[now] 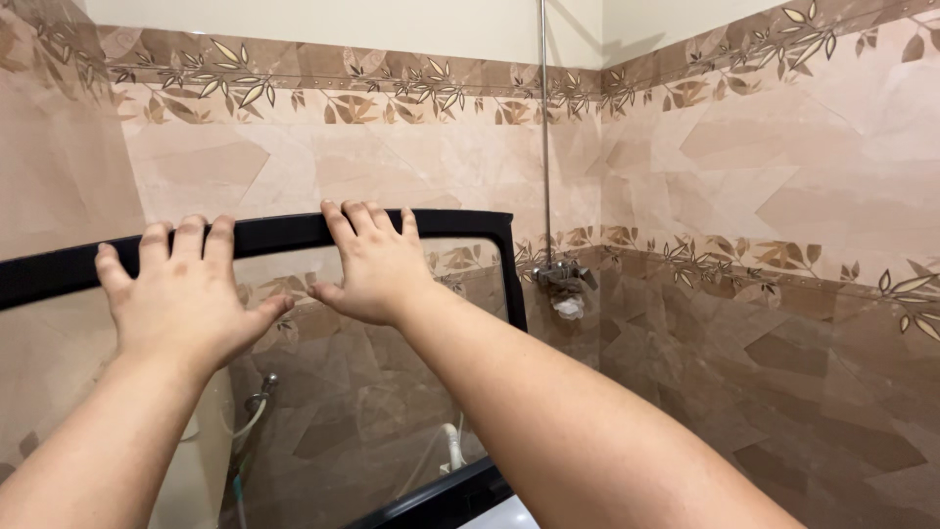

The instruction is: The person places a bag of laundry detergent on the counter, then pours detergent into the dispenser of a top-loading washing machine. They close the lid, press buttons on the control panel to select a cycle, and start the machine.

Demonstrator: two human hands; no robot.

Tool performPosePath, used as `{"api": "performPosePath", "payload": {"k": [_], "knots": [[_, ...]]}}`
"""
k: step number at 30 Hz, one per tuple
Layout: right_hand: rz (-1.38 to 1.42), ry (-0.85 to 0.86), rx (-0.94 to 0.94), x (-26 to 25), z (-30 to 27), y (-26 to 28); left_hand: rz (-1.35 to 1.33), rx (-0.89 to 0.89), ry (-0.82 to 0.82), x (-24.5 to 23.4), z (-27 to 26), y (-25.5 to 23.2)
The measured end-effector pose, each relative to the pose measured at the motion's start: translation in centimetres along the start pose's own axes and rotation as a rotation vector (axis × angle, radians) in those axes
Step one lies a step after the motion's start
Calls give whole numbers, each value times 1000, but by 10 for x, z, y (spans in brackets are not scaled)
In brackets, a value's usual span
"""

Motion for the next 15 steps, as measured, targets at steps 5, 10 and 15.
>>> {"api": "performPosePath", "payload": {"k": [5, 10, 15], "knots": [[20, 8, 19, -12, -1, 3, -14, 5, 0, -7, -3, 1], [29, -35, 49, -25, -12, 11, -7, 3, -11, -22, -12, 2], [36, -46, 43, -48, -32, 17, -19, 14, -59, -50, -30, 1]]}}
Point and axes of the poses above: each hand's wrist, its own z-axis towards the middle knuckle, its own x-axis out of the palm, y = z × x, the point moved 7 cm from there along z, towards the middle knuckle, and after that the axes turned 10 degrees about z, right-handed, at the moved point
